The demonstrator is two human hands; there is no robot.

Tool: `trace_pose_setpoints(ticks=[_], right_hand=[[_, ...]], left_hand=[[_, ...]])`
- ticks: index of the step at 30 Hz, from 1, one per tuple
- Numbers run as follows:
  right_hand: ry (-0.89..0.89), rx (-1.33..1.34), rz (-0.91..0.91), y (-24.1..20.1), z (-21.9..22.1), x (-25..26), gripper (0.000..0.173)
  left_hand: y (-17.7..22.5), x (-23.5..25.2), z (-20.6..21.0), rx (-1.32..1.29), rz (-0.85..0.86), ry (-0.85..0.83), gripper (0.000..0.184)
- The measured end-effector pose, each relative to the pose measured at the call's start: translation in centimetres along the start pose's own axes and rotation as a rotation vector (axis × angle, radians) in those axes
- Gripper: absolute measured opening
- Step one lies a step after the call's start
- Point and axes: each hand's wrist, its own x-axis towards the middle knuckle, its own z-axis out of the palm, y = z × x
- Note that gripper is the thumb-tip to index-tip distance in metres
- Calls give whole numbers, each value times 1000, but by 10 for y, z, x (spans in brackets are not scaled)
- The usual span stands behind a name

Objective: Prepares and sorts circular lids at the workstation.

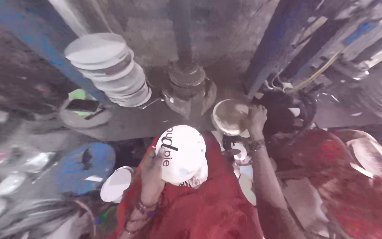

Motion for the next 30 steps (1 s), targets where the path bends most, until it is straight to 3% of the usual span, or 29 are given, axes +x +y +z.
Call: trace_pose_setpoints(ticks=[4,10,17,23,25,28,30], right_hand=[[170,458,28,30,3,-7,37],[150,810,42,27,1,-19,32],[228,868,142,9,13,-16,33],[105,1061,15,20,-28,-23,19],[68,996,25,21,-51,-28,17],[46,829,2,41,-71,-30,28],[37,786,-53,48,-83,-30,18]], left_hand=[[-5,1,-2,-33,-5,-6,14],[-10,2,2,-31,-21,-26,14],[-4,3,-3,-61,-47,25,14],[-6,4,-3,-15,-55,3,16],[-5,3,-3,18,-62,13,16],[-9,3,-5,41,-33,7,17],[-8,4,-5,63,-35,3,22]])
